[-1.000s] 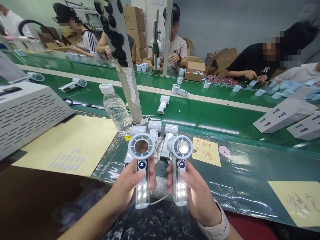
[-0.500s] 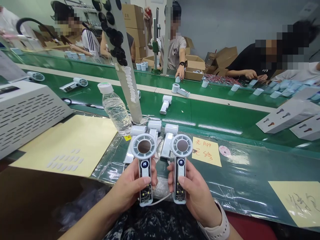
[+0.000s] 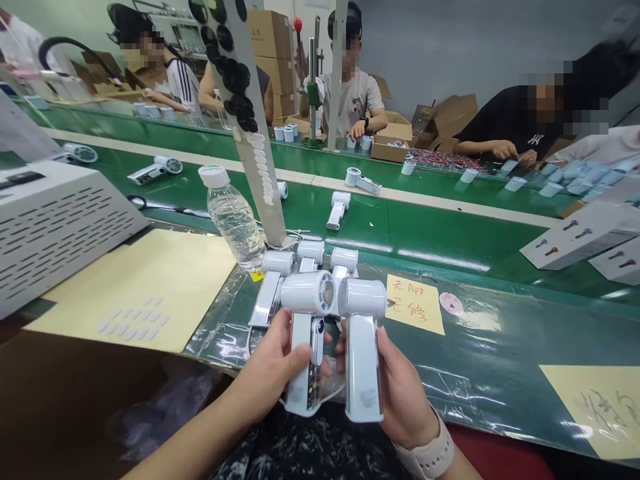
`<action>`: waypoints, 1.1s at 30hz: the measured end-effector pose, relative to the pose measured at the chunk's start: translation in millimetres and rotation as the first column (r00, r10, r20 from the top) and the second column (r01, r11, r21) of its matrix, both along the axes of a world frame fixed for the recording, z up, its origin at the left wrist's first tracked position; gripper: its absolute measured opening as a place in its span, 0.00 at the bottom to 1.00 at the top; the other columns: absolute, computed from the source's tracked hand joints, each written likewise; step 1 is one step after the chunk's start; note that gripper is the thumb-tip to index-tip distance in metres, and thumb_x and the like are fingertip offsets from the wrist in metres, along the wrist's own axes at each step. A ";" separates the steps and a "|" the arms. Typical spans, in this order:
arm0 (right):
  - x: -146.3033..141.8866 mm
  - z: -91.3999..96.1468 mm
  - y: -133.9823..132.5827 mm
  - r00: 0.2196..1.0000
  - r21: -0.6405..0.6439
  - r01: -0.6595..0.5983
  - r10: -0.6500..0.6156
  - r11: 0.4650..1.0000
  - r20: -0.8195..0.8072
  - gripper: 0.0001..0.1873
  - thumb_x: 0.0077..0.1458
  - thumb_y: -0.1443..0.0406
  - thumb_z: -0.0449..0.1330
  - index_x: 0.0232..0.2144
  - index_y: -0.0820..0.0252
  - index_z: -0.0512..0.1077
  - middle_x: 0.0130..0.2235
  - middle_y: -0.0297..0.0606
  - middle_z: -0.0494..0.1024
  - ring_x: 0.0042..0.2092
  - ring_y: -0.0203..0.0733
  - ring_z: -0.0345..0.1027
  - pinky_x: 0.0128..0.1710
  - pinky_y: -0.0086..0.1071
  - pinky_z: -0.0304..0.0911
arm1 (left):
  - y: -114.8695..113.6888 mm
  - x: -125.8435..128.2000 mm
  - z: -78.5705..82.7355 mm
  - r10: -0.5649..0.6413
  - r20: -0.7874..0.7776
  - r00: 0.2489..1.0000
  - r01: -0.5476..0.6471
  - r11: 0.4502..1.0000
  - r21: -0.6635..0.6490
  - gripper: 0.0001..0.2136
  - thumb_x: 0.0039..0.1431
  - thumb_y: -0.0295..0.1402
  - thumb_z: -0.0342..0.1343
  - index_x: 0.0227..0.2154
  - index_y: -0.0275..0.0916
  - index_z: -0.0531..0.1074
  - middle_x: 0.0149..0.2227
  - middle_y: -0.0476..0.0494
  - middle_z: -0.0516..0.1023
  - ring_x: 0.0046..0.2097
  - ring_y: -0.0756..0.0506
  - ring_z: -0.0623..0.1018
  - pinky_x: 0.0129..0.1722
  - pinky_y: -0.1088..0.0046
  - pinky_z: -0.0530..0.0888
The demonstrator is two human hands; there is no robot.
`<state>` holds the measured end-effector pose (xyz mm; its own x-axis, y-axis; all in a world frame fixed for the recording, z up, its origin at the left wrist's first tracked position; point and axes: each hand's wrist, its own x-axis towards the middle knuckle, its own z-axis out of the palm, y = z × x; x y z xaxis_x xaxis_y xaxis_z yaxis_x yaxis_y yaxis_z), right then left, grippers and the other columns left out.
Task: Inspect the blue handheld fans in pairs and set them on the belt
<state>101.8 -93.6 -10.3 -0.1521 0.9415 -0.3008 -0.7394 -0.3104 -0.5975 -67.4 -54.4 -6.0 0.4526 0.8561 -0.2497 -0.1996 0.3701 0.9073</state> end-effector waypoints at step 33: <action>10.1 11.6 -17.8 0.958 0.169 0.083 -0.125 0.982 0.258 0.19 0.47 0.54 0.72 0.42 0.52 0.78 0.40 0.40 0.82 0.41 0.52 0.75 0.44 0.45 0.70 | -5.2 6.4 7.2 0.178 0.319 0.931 -0.115 0.972 -0.207 0.18 0.47 0.48 0.66 0.30 0.36 0.77 0.26 0.48 0.75 0.26 0.49 0.74 0.28 0.75 0.73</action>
